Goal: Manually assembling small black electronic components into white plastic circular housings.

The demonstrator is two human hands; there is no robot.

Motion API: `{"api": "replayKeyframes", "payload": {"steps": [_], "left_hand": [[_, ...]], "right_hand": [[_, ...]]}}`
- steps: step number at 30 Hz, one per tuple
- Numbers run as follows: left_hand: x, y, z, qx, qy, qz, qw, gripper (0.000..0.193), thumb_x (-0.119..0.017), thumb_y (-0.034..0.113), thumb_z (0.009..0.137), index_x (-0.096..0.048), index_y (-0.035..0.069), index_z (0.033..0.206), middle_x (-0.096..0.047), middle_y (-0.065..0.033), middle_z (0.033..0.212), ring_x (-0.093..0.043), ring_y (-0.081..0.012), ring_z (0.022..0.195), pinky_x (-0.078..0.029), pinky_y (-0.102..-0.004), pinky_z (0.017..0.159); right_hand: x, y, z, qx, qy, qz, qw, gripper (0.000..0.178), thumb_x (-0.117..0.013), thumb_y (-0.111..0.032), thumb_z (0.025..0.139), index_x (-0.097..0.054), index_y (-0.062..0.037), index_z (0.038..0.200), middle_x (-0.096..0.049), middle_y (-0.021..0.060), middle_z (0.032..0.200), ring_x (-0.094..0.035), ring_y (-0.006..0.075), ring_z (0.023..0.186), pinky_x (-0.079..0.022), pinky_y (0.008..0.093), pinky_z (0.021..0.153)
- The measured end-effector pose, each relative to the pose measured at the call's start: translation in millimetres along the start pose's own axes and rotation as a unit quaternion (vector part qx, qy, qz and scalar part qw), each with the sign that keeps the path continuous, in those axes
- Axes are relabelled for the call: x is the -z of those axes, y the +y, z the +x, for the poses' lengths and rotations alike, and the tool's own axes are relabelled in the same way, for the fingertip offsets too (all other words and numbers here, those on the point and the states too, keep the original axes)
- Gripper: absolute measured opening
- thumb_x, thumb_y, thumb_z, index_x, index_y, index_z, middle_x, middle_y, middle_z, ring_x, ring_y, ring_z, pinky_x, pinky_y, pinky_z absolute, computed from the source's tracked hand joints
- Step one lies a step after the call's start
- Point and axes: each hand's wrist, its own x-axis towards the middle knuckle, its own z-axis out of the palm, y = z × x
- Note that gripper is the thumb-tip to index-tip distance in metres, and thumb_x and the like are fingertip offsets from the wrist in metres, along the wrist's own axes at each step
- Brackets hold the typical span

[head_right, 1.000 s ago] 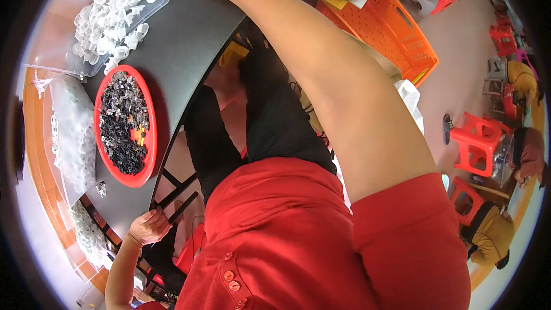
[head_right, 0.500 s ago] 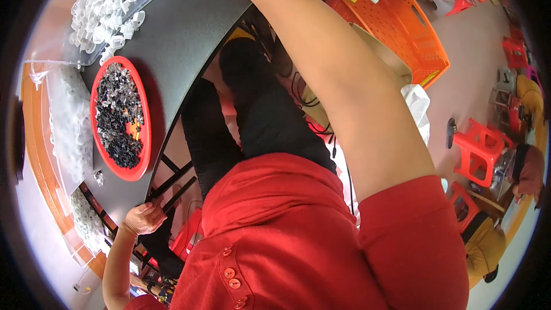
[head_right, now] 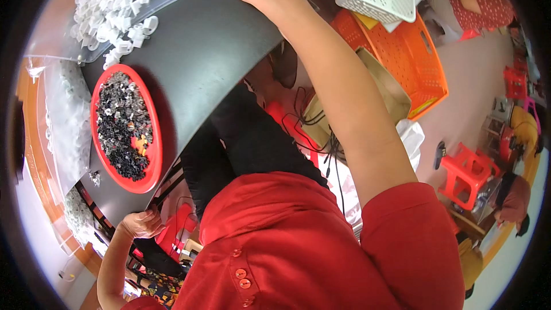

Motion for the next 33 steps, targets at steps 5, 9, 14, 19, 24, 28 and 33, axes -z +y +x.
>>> {"api": "replayKeyframes", "payload": {"steps": [5,9,14,19,24,28,33], "left_hand": [[-5,1,-5,-0.012,0.021,-0.026,0.999,0.025,-0.054,0.038,0.082,-0.064,0.018,0.071,-0.065,0.0000,0.078,-0.063,-0.0153,0.092,-0.027,-0.0354,0.101],[-5,2,-3,-0.030,0.008,-0.032,0.999,0.020,-0.055,0.031,0.082,-0.063,0.017,0.070,-0.062,0.0003,0.073,-0.063,-0.0162,0.085,-0.034,-0.0326,0.097],[-12,21,-6,0.031,-0.011,0.025,0.999,0.020,-0.056,0.029,0.083,-0.058,0.016,0.066,-0.061,0.0002,0.071,-0.062,-0.0161,0.081,-0.036,-0.0297,0.095],[-9,20,-5,0.073,-0.019,0.057,0.996,0.021,-0.058,0.027,0.082,-0.054,0.017,0.065,-0.060,0.0003,0.069,-0.061,-0.0163,0.079,-0.034,-0.0324,0.096],[-10,14,0,0.088,0.043,0.047,0.994,0.019,-0.061,0.028,0.080,-0.059,0.014,0.068,-0.061,-0.0018,0.072,-0.062,-0.0196,0.085,-0.033,-0.0337,0.099],[-9,17,-2,0.093,0.007,0.031,0.995,0.017,-0.061,0.029,0.080,-0.059,0.015,0.068,-0.061,-0.0020,0.076,-0.060,-0.0219,0.094,-0.034,-0.0355,0.102],[-9,14,-2,0.063,0.015,0.062,0.996,0.020,-0.058,0.027,0.082,-0.062,0.015,0.067,-0.061,-0.0017,0.076,-0.060,-0.0218,0.090,-0.035,-0.0357,0.099]], "right_hand": [[-13,14,12,0.005,-0.002,0.006,1.000,0.066,-0.050,-0.063,0.086,-0.069,-0.0010,0.101,-0.070,0.0171,0.091,-0.067,0.0333,0.088,-0.050,0.0435,0.080],[-19,18,14,-0.013,0.019,-0.033,0.999,0.077,-0.049,-0.066,0.084,-0.062,0.0014,0.119,-0.068,0.0202,0.105,-0.065,0.0336,0.100,-0.049,0.0417,0.087],[-18,20,19,-0.004,0.016,-0.027,0.999,0.081,-0.048,-0.069,0.083,-0.061,0.0014,0.121,-0.067,0.0213,0.110,-0.064,0.0349,0.104,-0.048,0.0416,0.091],[-9,5,5,0.012,0.030,0.002,0.999,0.070,-0.049,-0.056,0.089,-0.062,0.0082,0.113,-0.062,0.0312,0.112,-0.061,0.0414,0.106,-0.047,0.0449,0.092],[-13,7,13,-0.023,0.023,0.004,0.999,0.070,-0.048,-0.057,0.089,-0.063,0.0085,0.110,-0.062,0.0310,0.112,-0.060,0.0421,0.107,-0.046,0.0460,0.092],[-18,8,13,-0.017,0.044,-0.028,0.998,0.072,-0.048,-0.059,0.089,-0.063,0.0085,0.110,-0.062,0.0311,0.110,-0.060,0.0429,0.107,-0.046,0.0472,0.093],[-24,24,26,0.002,0.072,-0.045,0.996,0.079,-0.042,-0.071,0.085,-0.068,0.0007,0.105,-0.067,0.0248,0.104,-0.062,0.0400,0.103,-0.047,0.0474,0.089]]}}
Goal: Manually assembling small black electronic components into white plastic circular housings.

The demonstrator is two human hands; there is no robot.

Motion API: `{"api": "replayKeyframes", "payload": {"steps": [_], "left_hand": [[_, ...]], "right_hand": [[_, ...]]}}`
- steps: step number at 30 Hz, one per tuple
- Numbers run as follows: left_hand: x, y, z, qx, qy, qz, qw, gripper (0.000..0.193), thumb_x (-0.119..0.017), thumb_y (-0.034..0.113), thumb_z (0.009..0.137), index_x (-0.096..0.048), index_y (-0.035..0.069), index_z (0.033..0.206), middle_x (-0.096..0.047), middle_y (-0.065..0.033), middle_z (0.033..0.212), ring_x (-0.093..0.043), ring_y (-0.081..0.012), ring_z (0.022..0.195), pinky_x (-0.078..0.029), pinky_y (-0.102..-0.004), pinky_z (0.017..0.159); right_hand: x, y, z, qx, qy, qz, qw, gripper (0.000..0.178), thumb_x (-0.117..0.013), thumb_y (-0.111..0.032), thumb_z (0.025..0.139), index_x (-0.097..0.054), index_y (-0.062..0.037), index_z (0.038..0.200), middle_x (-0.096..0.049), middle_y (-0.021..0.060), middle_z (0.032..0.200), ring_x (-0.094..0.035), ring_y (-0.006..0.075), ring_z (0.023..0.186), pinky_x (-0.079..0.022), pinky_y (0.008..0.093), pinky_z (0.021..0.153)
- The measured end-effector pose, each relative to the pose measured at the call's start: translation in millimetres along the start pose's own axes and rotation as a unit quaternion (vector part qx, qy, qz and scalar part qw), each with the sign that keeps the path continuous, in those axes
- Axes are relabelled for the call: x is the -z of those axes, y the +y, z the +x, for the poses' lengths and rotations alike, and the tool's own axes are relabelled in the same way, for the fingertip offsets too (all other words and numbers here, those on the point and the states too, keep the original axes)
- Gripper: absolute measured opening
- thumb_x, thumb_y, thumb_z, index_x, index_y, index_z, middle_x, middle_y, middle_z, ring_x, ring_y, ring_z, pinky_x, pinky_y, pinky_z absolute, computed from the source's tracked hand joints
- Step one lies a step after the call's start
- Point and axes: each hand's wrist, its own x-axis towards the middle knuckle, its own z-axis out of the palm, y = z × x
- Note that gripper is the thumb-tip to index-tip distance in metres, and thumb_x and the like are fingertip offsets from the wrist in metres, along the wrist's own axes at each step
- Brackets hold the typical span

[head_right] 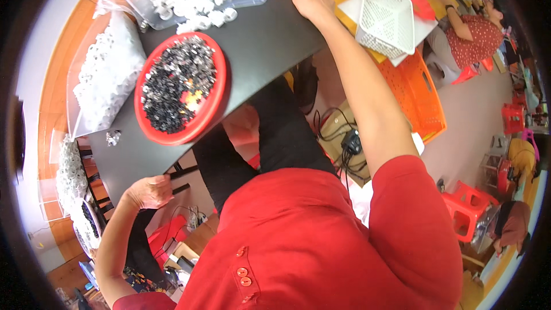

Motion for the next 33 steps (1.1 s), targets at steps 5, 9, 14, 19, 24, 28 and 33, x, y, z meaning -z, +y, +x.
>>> {"api": "replayKeyframes", "payload": {"steps": [5,9,14,19,24,28,33], "left_hand": [[-8,15,-11,-0.015,-0.033,0.042,0.998,0.019,-0.057,0.027,0.083,-0.063,0.015,0.069,-0.064,-0.0027,0.077,-0.061,-0.0216,0.088,-0.038,-0.0374,0.097],[-4,12,-6,-0.014,-0.031,0.089,0.995,0.024,-0.054,0.028,0.086,-0.065,0.014,0.070,-0.064,-0.0023,0.077,-0.061,-0.0215,0.088,-0.037,-0.0358,0.098],[-7,21,1,0.039,-0.072,0.121,0.989,0.022,-0.053,0.029,0.082,-0.064,0.015,0.070,-0.065,-0.0010,0.077,-0.060,-0.0175,0.089,-0.035,-0.0318,0.098],[-9,41,9,0.143,-0.071,0.140,0.977,0.025,-0.055,0.031,0.086,-0.059,0.019,0.064,-0.059,0.0018,0.069,-0.058,-0.0146,0.087,-0.033,-0.0301,0.095],[-1,47,32,0.276,0.025,-0.044,0.960,0.032,-0.057,0.034,0.088,-0.057,0.016,0.062,-0.056,0.0000,0.066,-0.058,-0.0174,0.081,-0.034,-0.0309,0.094],[29,36,67,0.410,0.212,-0.137,0.876,0.025,-0.076,0.026,0.070,-0.057,0.012,0.062,-0.053,-0.0011,0.065,-0.057,-0.0189,0.076,-0.042,-0.0365,0.086],[44,30,105,0.523,0.317,-0.137,0.779,0.016,-0.075,0.021,0.073,-0.063,0.011,0.070,-0.063,-0.0016,0.079,-0.061,-0.0189,0.082,-0.043,-0.0382,0.085]], "right_hand": [[4,-17,-11,-0.008,-0.016,-0.011,1.000,0.073,-0.042,-0.065,0.090,-0.069,0.0019,0.100,-0.066,0.0253,0.104,-0.063,0.0407,0.100,-0.048,0.0486,0.087],[7,-18,-11,-0.024,-0.009,-0.016,1.000,0.073,-0.042,-0.065,0.089,-0.068,0.0016,0.100,-0.066,0.0259,0.103,-0.062,0.0409,0.100,-0.048,0.0483,0.087],[8,-11,-16,-0.002,0.086,0.081,0.993,0.050,-0.056,-0.050,0.090,-0.067,-0.0017,0.099,-0.067,0.0208,0.098,-0.063,0.0376,0.096,-0.048,0.0467,0.084],[24,-41,-58,0.163,0.187,0.207,0.946,0.013,-0.065,-0.018,0.087,-0.064,-0.0056,0.090,-0.065,0.0111,0.082,-0.063,0.0277,0.071,-0.050,0.0360,0.066],[15,-78,-81,0.336,0.073,0.149,0.927,0.019,-0.063,-0.015,0.088,-0.063,-0.0103,0.106,-0.065,0.0116,0.097,-0.065,0.0297,0.081,-0.052,0.0384,0.070],[-1,-99,-73,0.342,-0.044,0.083,0.935,0.027,-0.060,-0.013,0.088,-0.060,-0.0140,0.115,-0.059,0.0140,0.098,-0.062,0.0362,0.082,-0.051,0.0448,0.070],[-15,-86,-64,0.365,-0.037,0.079,0.927,0.026,-0.062,-0.014,0.088,-0.060,-0.0112,0.113,-0.058,0.0143,0.098,-0.062,0.0356,0.082,-0.050,0.0456,0.069]]}}
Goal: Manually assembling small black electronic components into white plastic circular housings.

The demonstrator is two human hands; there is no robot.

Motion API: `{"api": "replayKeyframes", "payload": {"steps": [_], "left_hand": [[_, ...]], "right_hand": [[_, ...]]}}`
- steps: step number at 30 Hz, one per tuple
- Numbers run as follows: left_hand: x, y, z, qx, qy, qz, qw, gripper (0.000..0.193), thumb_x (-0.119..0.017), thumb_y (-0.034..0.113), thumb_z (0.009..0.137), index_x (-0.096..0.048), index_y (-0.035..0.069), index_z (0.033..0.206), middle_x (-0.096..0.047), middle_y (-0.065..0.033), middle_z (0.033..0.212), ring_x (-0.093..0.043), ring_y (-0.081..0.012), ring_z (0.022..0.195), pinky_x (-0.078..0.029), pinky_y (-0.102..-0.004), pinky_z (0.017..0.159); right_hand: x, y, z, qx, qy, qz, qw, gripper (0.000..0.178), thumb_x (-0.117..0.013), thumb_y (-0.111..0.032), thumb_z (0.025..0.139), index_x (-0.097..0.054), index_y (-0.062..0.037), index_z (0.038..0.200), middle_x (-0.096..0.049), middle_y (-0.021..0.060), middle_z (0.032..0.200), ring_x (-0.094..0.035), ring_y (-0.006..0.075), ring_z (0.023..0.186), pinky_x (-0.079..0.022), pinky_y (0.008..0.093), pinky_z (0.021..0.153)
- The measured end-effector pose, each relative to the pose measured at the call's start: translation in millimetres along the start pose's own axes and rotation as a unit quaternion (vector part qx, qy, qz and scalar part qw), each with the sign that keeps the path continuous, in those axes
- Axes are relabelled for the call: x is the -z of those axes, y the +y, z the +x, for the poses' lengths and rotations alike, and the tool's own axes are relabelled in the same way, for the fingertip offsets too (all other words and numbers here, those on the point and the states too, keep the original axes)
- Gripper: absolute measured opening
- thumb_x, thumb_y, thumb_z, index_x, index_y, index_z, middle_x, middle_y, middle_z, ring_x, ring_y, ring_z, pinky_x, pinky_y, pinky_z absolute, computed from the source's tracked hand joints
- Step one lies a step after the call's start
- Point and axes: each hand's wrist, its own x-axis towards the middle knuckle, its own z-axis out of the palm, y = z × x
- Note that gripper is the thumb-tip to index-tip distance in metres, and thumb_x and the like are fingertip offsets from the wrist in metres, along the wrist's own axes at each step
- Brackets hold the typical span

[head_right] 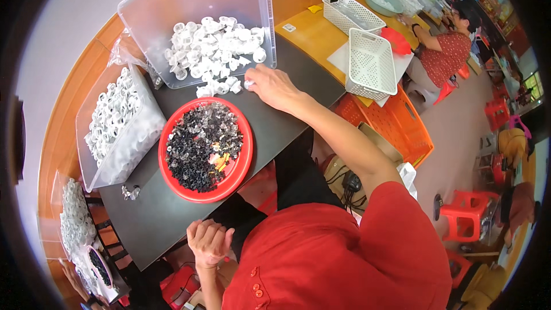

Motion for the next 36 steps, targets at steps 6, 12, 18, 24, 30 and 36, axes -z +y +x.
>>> {"api": "replayKeyframes", "payload": {"steps": [6,12,18,24,30,36], "left_hand": [[-1,21,41,0.156,0.091,-0.118,0.976,0.022,-0.072,0.018,0.079,-0.067,0.004,0.096,-0.066,-0.0080,0.090,-0.061,-0.0251,0.085,-0.045,-0.0388,0.085],[6,30,98,0.267,0.167,-0.311,0.896,0.038,-0.062,0.006,0.087,-0.057,-0.003,0.123,-0.063,-0.0120,0.109,-0.061,-0.0170,0.087,-0.047,-0.0306,0.083],[-12,30,124,0.369,0.209,-0.594,0.683,0.035,-0.057,0.002,0.093,-0.055,-0.001,0.128,-0.063,-0.0071,0.106,-0.061,-0.0092,0.091,-0.048,-0.0220,0.080],[-17,21,116,0.411,0.275,-0.634,0.595,0.020,-0.061,0.005,0.092,-0.063,-0.001,0.111,-0.067,-0.0069,0.096,-0.062,-0.0099,0.080,-0.050,-0.0229,0.074],[-15,16,108,0.405,0.286,-0.634,0.593,0.016,-0.062,0.003,0.091,-0.064,-0.001,0.107,-0.068,-0.0087,0.097,-0.063,-0.0103,0.079,-0.052,-0.0229,0.075],[-11,17,110,0.359,0.282,-0.641,0.617,0.008,-0.064,0.005,0.090,-0.059,0.003,0.096,-0.064,-0.0093,0.105,-0.063,-0.0154,0.093,-0.052,-0.0276,0.084]], "right_hand": [[6,-8,-5,-0.156,0.069,0.229,0.958,0.022,-0.068,-0.019,0.087,-0.065,-0.0032,0.101,-0.067,0.0080,0.087,-0.060,0.0185,0.065,-0.047,0.0322,0.060],[26,-71,-28,-0.278,-0.158,0.711,0.627,0.025,-0.059,-0.022,0.096,-0.062,-0.0031,0.112,-0.061,-0.0025,0.091,-0.043,0.0037,0.061,-0.034,0.0194,0.054],[26,-117,-43,-0.300,-0.254,0.760,0.517,0.028,-0.061,-0.024,0.095,-0.062,-0.0048,0.115,-0.058,-0.0043,0.085,-0.046,0.0038,0.062,-0.036,0.0193,0.053],[16,-133,-49,-0.277,-0.231,0.744,0.563,0.031,-0.059,-0.023,0.096,-0.058,-0.0019,0.119,-0.059,-0.0012,0.085,-0.048,0.0042,0.060,-0.039,0.0195,0.052],[19,-153,-51,-0.198,-0.151,0.639,0.728,0.023,-0.062,-0.013,0.094,-0.058,0.0032,0.110,-0.063,0.0039,0.082,-0.051,0.0034,0.061,-0.041,0.0186,0.052],[19,-153,-39,-0.164,-0.173,0.612,0.754,0.018,-0.058,-0.011,0.096,-0.062,0.0039,0.105,-0.063,0.0033,0.078,-0.049,0.0026,0.057,-0.040,0.0183,0.052]]}}
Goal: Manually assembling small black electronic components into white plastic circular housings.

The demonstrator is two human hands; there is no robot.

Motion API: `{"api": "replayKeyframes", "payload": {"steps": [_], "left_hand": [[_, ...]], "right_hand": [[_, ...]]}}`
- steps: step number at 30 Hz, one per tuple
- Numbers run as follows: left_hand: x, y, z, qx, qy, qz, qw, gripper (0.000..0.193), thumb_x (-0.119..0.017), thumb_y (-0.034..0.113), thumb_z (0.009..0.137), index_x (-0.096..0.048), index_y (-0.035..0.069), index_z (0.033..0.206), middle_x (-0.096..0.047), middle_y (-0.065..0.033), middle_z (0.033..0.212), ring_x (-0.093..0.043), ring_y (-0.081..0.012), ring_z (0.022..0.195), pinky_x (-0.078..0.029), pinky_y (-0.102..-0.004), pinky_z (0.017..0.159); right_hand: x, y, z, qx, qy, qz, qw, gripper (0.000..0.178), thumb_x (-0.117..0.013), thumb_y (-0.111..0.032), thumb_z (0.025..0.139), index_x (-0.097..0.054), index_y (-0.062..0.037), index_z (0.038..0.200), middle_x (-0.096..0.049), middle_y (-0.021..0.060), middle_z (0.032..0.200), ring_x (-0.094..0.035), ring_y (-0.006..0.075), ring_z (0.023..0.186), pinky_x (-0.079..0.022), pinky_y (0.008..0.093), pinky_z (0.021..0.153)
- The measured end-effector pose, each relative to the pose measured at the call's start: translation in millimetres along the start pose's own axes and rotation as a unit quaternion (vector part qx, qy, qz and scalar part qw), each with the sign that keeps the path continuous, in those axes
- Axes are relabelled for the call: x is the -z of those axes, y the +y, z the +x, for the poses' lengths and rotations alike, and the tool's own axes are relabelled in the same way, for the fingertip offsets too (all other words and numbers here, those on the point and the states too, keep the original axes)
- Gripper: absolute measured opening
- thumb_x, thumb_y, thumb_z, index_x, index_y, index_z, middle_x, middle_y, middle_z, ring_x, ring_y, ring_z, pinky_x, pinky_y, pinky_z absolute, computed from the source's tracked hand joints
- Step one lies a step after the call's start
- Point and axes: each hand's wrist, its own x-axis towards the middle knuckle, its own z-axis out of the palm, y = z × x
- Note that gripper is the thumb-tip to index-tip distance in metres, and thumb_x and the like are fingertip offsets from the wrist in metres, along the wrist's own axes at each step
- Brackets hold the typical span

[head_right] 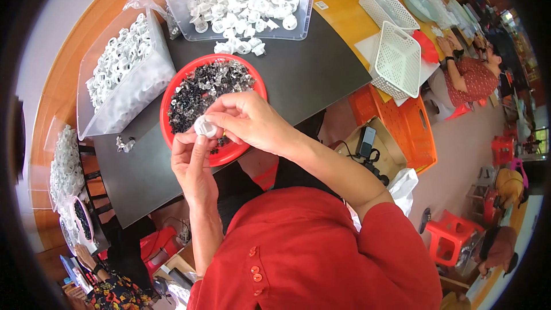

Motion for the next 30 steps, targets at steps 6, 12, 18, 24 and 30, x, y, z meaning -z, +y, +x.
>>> {"api": "replayKeyframes", "payload": {"steps": [6,12,18,24,30], "left_hand": [[12,7,3,0.012,0.070,-0.043,0.997,0.030,-0.059,0.009,0.093,-0.051,0.003,0.121,-0.061,-0.0076,0.108,-0.064,-0.0153,0.090,-0.052,-0.0263,0.080],[29,9,3,0.054,0.095,-0.068,0.992,0.030,-0.057,0.011,0.094,-0.053,0.002,0.123,-0.059,-0.0074,0.109,-0.063,-0.0151,0.086,-0.052,-0.0247,0.077],[30,5,4,0.051,0.086,-0.082,0.992,0.034,-0.057,0.010,0.094,-0.051,0.001,0.126,-0.060,-0.0076,0.109,-0.063,-0.0152,0.088,-0.052,-0.0250,0.078],[31,4,4,0.060,0.083,-0.078,0.992,0.034,-0.058,0.010,0.093,-0.052,0.000,0.126,-0.060,-0.0082,0.109,-0.063,-0.0160,0.089,-0.052,-0.0269,0.082],[30,4,5,0.076,0.077,-0.069,0.992,0.034,-0.058,0.008,0.092,-0.053,-0.001,0.125,-0.061,-0.0082,0.107,-0.063,-0.0167,0.090,-0.051,-0.0281,0.083]], "right_hand": [[7,-8,9,0.071,0.077,-0.270,0.957,0.012,-0.061,-0.008,0.091,-0.065,-0.0008,0.099,-0.067,0.0073,0.083,-0.067,0.0147,0.072,-0.050,0.0271,0.064],[27,9,6,0.166,0.124,-0.495,0.844,0.008,-0.065,-0.007,0.083,-0.064,-0.0021,0.089,-0.063,0.0135,0.085,-0.064,0.0330,0.077,-0.051,0.0400,0.069],[25,28,20,0.197,0.114,-0.572,0.788,0.009,-0.066,-0.007,0.081,-0.066,-0.0045,0.090,-0.059,0.0090,0.086,-0.061,0.0283,0.080,-0.047,0.0408,0.071],[14,35,34,0.240,0.107,-0.567,0.781,0.007,-0.066,-0.006,0.079,-0.065,-0.0049,0.086,-0.053,0.0068,0.084,-0.058,0.0261,0.081,-0.045,0.0393,0.070],[13,34,35,0.219,0.068,-0.602,0.765,0.007,-0.065,-0.009,0.078,-0.062,-0.0050,0.084,-0.053,0.0087,0.086,-0.057,0.0276,0.080,-0.043,0.0399,0.070]]}}
